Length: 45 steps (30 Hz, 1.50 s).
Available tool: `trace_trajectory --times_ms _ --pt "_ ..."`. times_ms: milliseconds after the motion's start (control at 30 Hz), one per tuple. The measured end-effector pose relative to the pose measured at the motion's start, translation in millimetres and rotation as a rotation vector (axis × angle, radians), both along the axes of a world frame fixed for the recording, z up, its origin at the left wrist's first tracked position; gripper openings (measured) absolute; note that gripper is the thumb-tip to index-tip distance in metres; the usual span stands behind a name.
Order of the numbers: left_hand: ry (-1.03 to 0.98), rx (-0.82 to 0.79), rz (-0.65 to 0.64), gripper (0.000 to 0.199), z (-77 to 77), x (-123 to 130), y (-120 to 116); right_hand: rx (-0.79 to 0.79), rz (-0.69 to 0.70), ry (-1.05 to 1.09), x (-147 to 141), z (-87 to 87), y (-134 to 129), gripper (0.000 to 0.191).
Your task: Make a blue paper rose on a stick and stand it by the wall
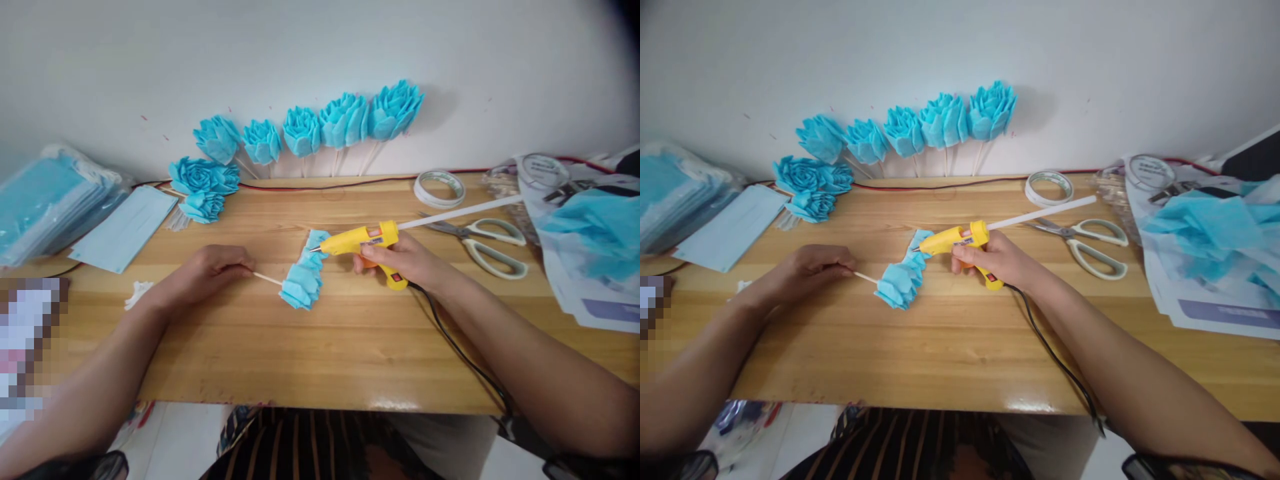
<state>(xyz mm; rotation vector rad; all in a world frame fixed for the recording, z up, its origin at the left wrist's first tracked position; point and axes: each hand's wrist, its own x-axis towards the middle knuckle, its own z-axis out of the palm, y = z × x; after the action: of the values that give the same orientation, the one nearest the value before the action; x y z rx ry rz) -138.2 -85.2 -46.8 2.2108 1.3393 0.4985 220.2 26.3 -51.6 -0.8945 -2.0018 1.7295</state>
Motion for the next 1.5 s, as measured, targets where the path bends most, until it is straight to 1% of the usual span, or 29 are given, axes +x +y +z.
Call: trace_trajectory --times_ms 133,300,567,767,1033,1233,1500 --pt "-0.018 -0.017 -0.028 0.024 3.5 1 -1 -0.017 0.004 -0.003 2 -0.8 1 0.039" --pt "-0.015 -0.03 -0.041 0.023 2.3 -2 -1 -0.025 0.022 -0.007 2 -2.2 1 0.04" --pt "-0.029 -0.026 -0.075 0.027 3.5 -4 0 -0.024 0.016 -0.012 -1 4.4 -2 0.041" --pt "-0.045 -0.044 -0.087 0.03 3.2 -5 0 -0.013 -0.016 -0.052 0 4.9 -3 0.046" --pt "-0.048 -0.043 -0.113 0.027 2.3 -7 0 0.052 -0.126 -0.036 2 3.9 1 0.043" --pt "-0.064 -0.059 -0.081 0.027 5.1 -4 -1 0.116 -0.08 -0.075 1 6.1 1 0.043" --pt "-0.078 -0.051 -0.079 0.025 3.1 -5 -1 0.111 -0.082 -0.093 0 9.5 -2 0.04"
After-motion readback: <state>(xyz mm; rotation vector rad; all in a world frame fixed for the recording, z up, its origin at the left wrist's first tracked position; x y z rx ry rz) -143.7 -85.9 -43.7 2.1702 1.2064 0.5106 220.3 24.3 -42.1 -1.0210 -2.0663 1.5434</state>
